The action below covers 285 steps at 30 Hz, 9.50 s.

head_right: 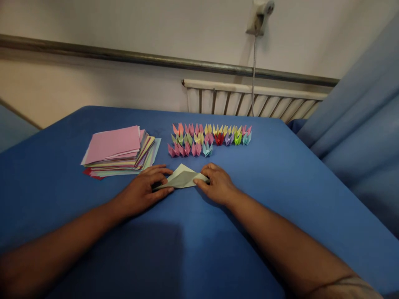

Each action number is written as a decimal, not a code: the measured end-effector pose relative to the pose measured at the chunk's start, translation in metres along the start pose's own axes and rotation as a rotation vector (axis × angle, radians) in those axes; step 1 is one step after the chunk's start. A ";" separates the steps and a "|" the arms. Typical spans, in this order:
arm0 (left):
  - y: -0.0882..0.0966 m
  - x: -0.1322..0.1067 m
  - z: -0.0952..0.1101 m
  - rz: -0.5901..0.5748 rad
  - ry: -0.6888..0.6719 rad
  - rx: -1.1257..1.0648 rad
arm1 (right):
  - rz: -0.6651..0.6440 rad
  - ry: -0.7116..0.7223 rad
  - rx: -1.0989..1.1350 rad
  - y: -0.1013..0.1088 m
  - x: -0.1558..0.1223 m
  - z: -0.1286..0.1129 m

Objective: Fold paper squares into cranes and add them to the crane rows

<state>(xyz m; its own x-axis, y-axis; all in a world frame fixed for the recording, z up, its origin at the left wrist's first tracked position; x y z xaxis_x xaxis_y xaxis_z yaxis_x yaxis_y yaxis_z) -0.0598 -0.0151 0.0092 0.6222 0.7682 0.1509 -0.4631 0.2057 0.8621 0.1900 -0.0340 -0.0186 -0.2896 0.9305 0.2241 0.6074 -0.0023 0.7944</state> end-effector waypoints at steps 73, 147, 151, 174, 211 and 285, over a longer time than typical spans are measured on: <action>-0.011 0.005 -0.006 0.085 0.037 0.054 | -0.110 -0.286 -0.248 0.004 -0.004 -0.025; 0.005 -0.006 0.029 0.187 0.135 -0.437 | 0.133 0.102 0.378 0.000 -0.009 -0.026; 0.006 -0.005 0.030 0.163 0.136 -0.428 | 0.149 0.096 0.364 0.000 -0.009 -0.026; -0.006 0.021 -0.010 0.192 0.256 -0.278 | 0.277 0.128 -0.131 -0.001 -0.001 -0.019; 0.015 -0.033 0.039 -0.036 0.168 0.578 | -0.226 0.246 -0.331 -0.013 -0.015 -0.041; -0.017 0.019 0.003 0.144 0.092 -0.002 | 0.022 -0.190 -0.174 -0.010 -0.002 -0.008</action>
<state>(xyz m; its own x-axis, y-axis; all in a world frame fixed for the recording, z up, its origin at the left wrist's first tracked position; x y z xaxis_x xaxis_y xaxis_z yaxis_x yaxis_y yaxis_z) -0.0385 -0.0060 -0.0009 0.4888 0.8421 0.2278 -0.5446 0.0905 0.8338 0.1785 -0.0392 -0.0224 -0.1237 0.9815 0.1460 0.4711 -0.0714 0.8792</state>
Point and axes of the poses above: each hand's wrist, its own x-axis towards the middle knuckle, its own y-axis out of the back of the hand, z = x × y, the point moved 1 cm from there along x, towards the middle knuckle, and after that the axes turned 5 degrees about -x, right-handed, at the moved point
